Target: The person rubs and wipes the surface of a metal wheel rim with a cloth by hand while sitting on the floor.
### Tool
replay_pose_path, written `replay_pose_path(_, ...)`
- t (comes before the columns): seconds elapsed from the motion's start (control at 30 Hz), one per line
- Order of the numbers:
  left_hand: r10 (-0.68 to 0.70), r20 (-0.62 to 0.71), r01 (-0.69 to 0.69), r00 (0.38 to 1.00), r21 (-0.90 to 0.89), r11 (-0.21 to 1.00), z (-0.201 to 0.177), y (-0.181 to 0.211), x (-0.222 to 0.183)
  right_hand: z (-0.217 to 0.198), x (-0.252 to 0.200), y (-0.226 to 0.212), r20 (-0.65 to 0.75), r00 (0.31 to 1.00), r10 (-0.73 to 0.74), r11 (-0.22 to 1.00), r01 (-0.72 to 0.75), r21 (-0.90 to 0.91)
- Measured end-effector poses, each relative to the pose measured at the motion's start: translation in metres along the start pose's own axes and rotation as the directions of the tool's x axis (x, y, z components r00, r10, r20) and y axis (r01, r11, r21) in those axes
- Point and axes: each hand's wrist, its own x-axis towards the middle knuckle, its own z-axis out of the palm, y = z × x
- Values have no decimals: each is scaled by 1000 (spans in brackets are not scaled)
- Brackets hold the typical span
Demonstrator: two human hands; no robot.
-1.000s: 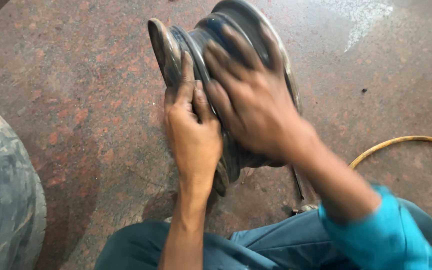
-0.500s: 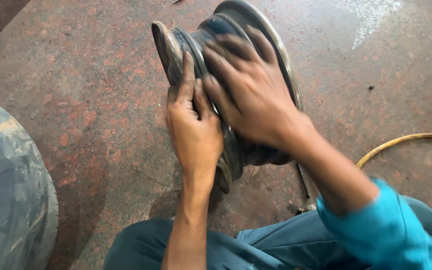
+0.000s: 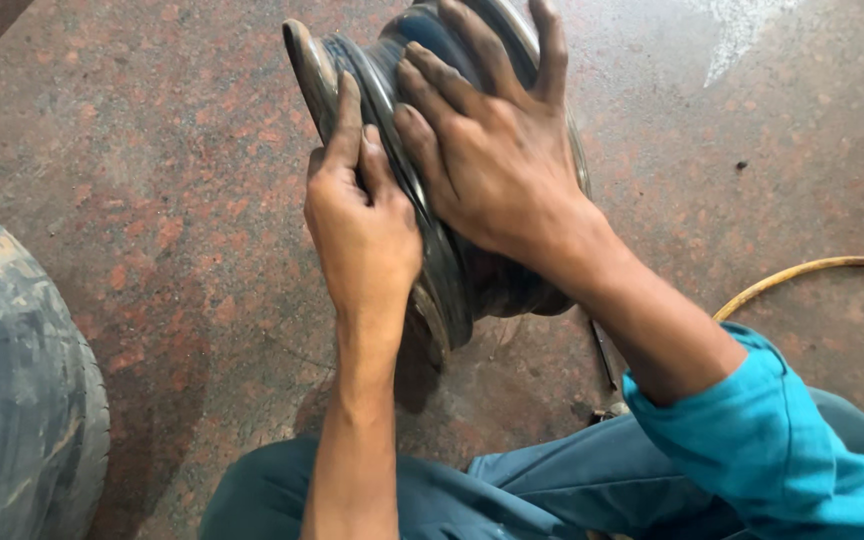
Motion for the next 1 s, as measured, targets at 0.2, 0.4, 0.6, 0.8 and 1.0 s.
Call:
replay_pose_path(0.2, -351, 79, 351, 933, 18, 936, -1, 12, 20, -16, -98, -47, 8, 995, 104, 989, -103, -104)
replay_pose_path(0.4, -96, 16, 95, 995, 30, 995, -1, 8, 15, 4, -14, -4, -7, 1000, 30, 999, -30, 22)
replay_pose_path(0.6, -121, 7, 120, 993, 41, 992, 0, 2, 35, -10, -25, -20, 0, 1000, -3, 991, 2, 133)
replay_pose_path(0.8, -165, 44, 157, 985, 141, 977, -3, 11, 14, -31, -76, -41, 53, 999, -6, 995, 1, 100)
replay_pose_path(1.0, 4, 43, -7, 999, 77, 997, -12, 24, -20, -20, 62, 0, 379, 926, -6, 999, -10, 41)
